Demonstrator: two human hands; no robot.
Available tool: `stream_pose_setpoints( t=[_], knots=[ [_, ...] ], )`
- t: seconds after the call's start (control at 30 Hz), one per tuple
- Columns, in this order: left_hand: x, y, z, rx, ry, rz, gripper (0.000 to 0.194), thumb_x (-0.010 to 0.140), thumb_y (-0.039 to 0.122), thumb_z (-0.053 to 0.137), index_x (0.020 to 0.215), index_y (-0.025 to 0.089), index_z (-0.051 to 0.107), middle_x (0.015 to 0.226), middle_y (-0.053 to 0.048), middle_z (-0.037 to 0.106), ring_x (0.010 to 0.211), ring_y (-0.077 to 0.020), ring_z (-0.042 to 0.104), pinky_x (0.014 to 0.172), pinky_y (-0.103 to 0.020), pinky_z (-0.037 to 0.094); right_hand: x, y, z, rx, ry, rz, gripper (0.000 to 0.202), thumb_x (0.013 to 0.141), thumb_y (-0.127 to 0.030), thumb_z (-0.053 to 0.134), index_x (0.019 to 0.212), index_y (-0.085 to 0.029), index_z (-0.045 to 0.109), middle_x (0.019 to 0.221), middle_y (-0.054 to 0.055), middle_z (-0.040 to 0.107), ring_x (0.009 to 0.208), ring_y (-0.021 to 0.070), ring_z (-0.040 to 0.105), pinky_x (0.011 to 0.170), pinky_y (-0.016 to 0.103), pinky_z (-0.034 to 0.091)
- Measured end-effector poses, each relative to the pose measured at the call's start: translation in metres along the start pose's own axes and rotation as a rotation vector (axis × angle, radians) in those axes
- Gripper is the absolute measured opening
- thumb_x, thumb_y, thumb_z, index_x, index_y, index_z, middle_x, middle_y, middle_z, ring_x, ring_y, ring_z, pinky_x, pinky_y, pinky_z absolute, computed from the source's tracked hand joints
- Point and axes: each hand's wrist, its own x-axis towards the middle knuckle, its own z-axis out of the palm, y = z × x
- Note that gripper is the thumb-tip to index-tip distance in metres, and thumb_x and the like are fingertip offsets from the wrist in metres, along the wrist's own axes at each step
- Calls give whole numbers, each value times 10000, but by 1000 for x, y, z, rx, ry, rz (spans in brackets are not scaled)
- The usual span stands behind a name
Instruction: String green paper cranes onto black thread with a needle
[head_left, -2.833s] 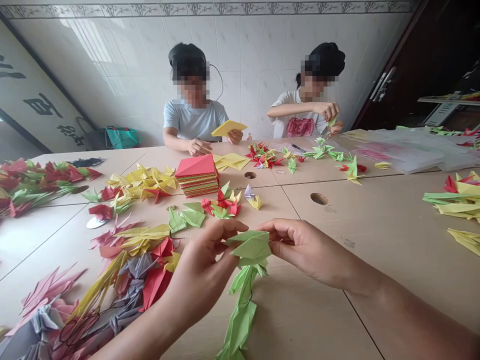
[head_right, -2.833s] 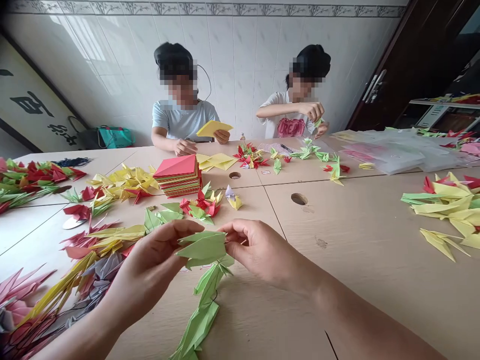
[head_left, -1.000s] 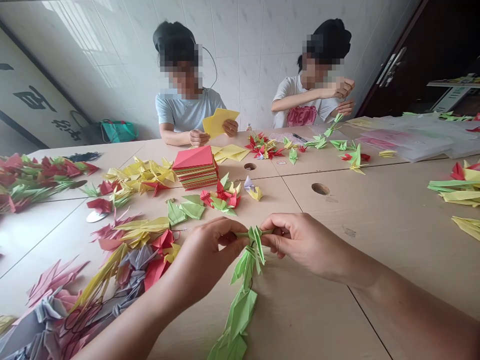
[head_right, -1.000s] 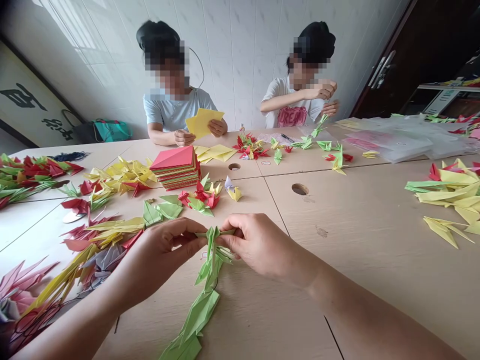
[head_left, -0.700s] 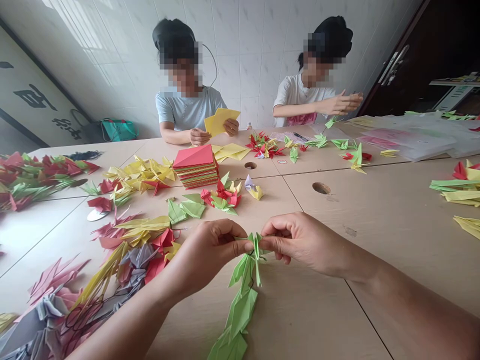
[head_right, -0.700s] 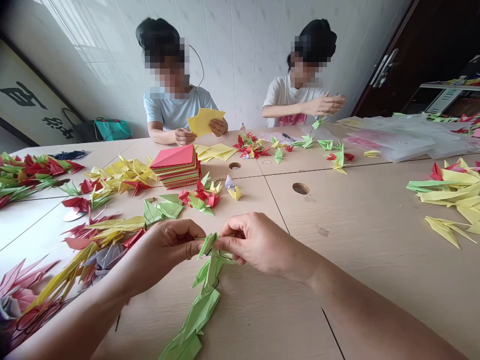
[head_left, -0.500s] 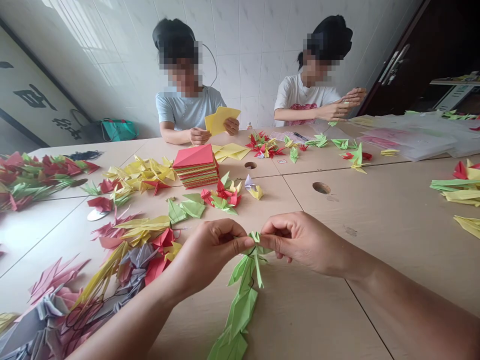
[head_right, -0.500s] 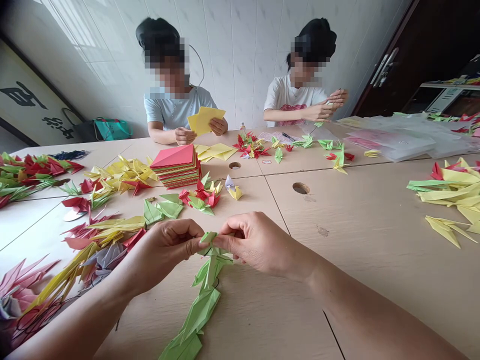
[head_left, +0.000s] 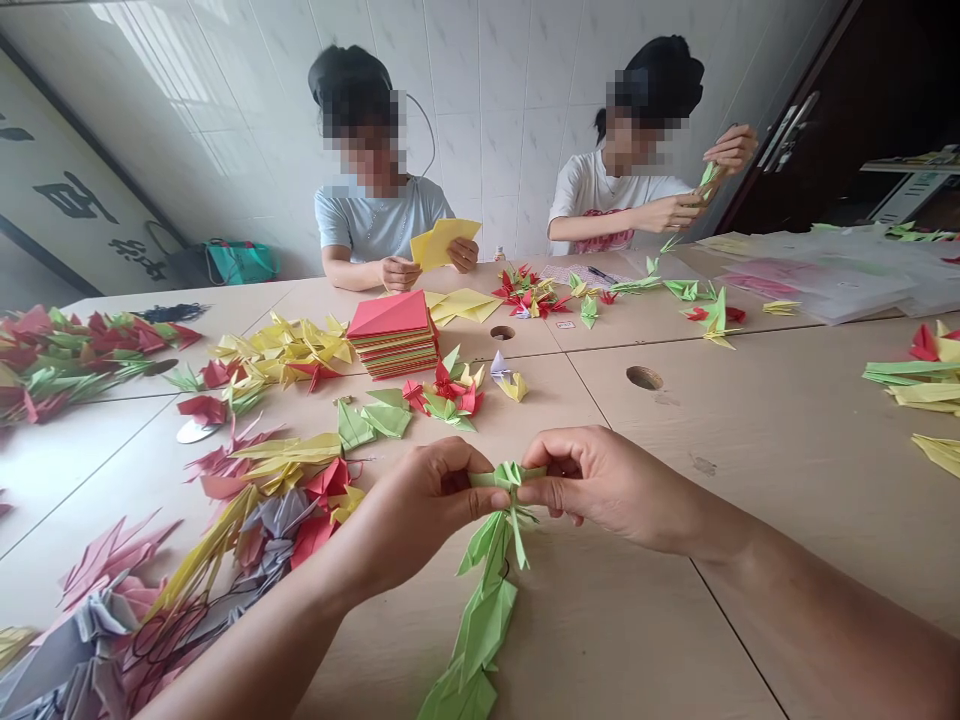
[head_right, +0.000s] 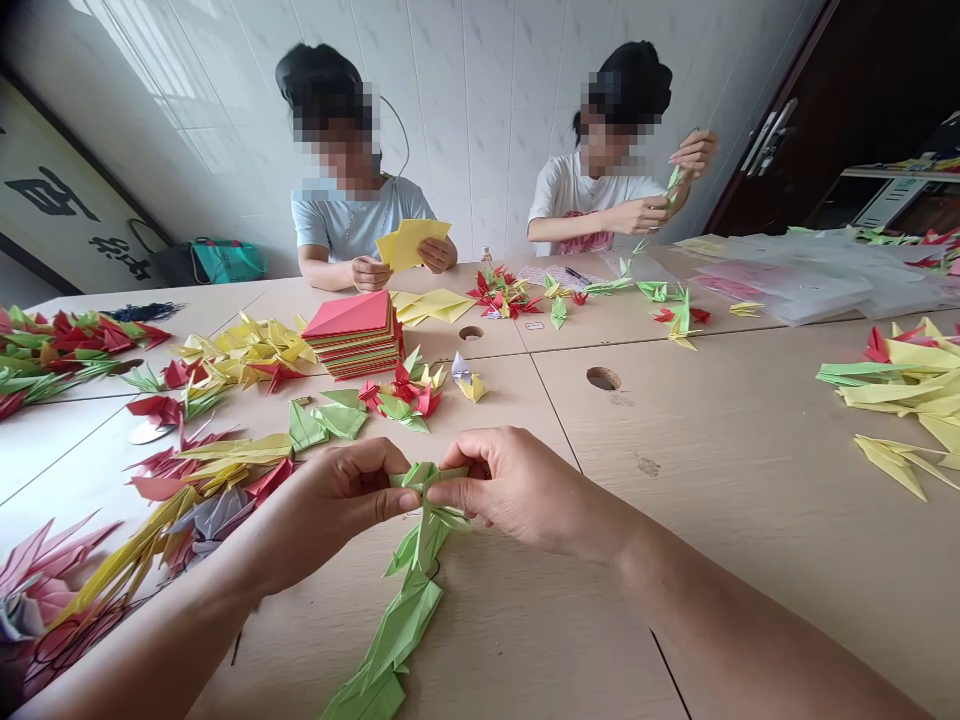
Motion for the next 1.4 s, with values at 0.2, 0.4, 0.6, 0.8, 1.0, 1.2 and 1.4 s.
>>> stream_pose_setpoints(
  t=[0.2, 0.4, 0.6, 0.8, 1.0, 1.2, 1.4],
  knots=[
    [0, -4, 0, -76, -21, -16, 233, 744, 374, 660, 731, 182, 529, 620, 62, 427, 578, -100, 353, 511, -224, 286, -2, 2, 1, -76, -31, 4, 206, 799, -389, 627, 748, -195, 582, 637, -52, 468, 585, 93, 395, 509, 229, 300],
    [-3, -4, -1, 160, -4, -52, 227, 737, 384, 665, 674, 198, 550, 590, 70, 398, 552, -97, 344, 481, -216, 266, -1, 2, -1, -122, -25, 9, 223, 781, -405, 642, 744, -190, 594, 635, -54, 464, 592, 94, 386, 513, 229, 293],
    [-2, -1, -1, 182, -25, -68, 257, 728, 400, 664, 651, 197, 527, 578, 75, 383, 544, -97, 334, 479, -216, 265, -2, 1, 0, -150, -23, 24, 200, 763, -383, 658, 758, -186, 619, 636, -55, 476, 595, 93, 394, 512, 224, 295],
    [-2, -1, 2, 138, -29, -63, 246, 743, 392, 642, 658, 194, 523, 561, 76, 379, 531, -95, 323, 470, -218, 251, -3, -1, 2, -172, 18, 24, 205, 762, -364, 649, 699, -178, 590, 616, -57, 462, 580, 89, 387, 497, 218, 286],
    [-1, -1, 2, 92, -27, -21, 253, 756, 397, 635, 666, 185, 527, 584, 63, 387, 551, -100, 331, 484, -223, 257, -2, -1, 1, -161, 25, 10, 217, 778, -376, 640, 709, -180, 582, 607, -53, 444, 569, 91, 374, 493, 221, 277],
    [-1, 4, 0, 65, -28, 114, 323, 861, 415, 498, 642, 177, 508, 624, 42, 414, 572, -103, 355, 512, -229, 278, 0, 0, 0, -92, -16, -103, 276, 843, -431, 573, 734, -178, 565, 629, -43, 433, 586, 99, 364, 514, 235, 277],
    [-2, 5, 3, 56, 8, 147, 333, 874, 386, 494, 617, 174, 472, 604, 49, 381, 571, -98, 337, 514, -226, 266, 3, 1, 3, -72, 32, -163, 297, 856, -416, 563, 677, -182, 522, 609, -51, 390, 578, 98, 331, 520, 242, 270]
  ],
)
